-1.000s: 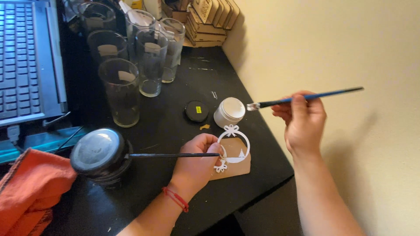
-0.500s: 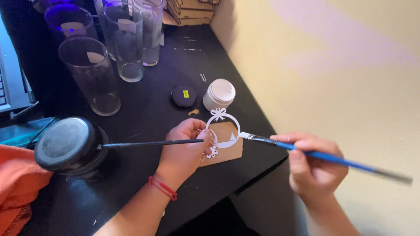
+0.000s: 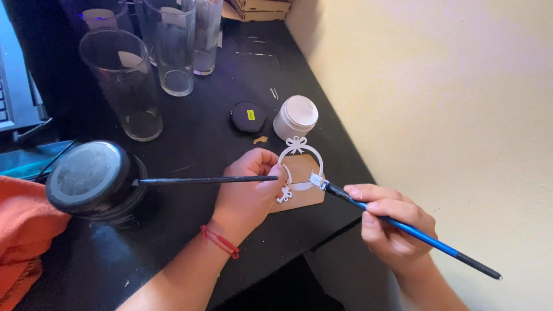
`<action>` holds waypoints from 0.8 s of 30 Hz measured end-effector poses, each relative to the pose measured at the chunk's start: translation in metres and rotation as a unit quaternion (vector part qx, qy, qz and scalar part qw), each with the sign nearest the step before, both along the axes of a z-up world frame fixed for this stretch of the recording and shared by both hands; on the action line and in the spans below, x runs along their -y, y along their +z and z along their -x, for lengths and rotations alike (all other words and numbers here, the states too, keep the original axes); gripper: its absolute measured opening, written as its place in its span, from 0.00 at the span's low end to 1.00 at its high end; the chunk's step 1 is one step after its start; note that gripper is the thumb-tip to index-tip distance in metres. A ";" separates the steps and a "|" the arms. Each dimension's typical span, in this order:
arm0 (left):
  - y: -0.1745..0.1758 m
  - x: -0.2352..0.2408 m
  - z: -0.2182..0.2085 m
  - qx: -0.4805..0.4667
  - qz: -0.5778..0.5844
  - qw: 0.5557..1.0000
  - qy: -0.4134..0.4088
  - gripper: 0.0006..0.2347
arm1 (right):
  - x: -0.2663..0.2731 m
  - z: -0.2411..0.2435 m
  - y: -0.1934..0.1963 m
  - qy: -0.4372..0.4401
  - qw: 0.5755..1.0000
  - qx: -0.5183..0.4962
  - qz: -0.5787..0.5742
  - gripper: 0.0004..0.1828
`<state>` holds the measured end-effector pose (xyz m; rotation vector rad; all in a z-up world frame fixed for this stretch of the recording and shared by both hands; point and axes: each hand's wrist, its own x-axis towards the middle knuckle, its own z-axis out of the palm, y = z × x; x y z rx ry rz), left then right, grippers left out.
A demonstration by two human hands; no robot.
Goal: Painting a small white decorative cutout with white paint using a brush at a desk.
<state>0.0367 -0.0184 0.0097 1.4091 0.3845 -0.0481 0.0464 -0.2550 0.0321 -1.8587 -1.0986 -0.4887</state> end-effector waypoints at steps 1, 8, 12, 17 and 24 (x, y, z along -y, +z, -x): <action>-0.001 0.000 -0.001 0.009 0.001 1.000 0.004 0.05 | 0.000 0.001 0.001 -0.001 1.000 -0.004 0.002 0.06; 0.004 -0.001 0.003 0.003 -0.039 0.999 0.005 0.05 | -0.007 0.003 0.004 -0.025 0.999 0.015 -0.029 0.06; 0.007 -0.003 0.002 -0.019 -0.060 0.998 -0.010 0.05 | -0.003 0.000 0.006 0.018 0.999 0.011 0.027 0.05; -0.004 0.000 0.001 0.021 -0.027 0.999 0.009 0.04 | 0.001 0.005 0.005 -0.023 0.999 0.031 -0.018 0.06; -0.005 0.002 -0.001 0.014 0.010 1.000 0.022 0.04 | -0.009 0.004 0.012 -0.008 0.997 0.048 0.059 0.05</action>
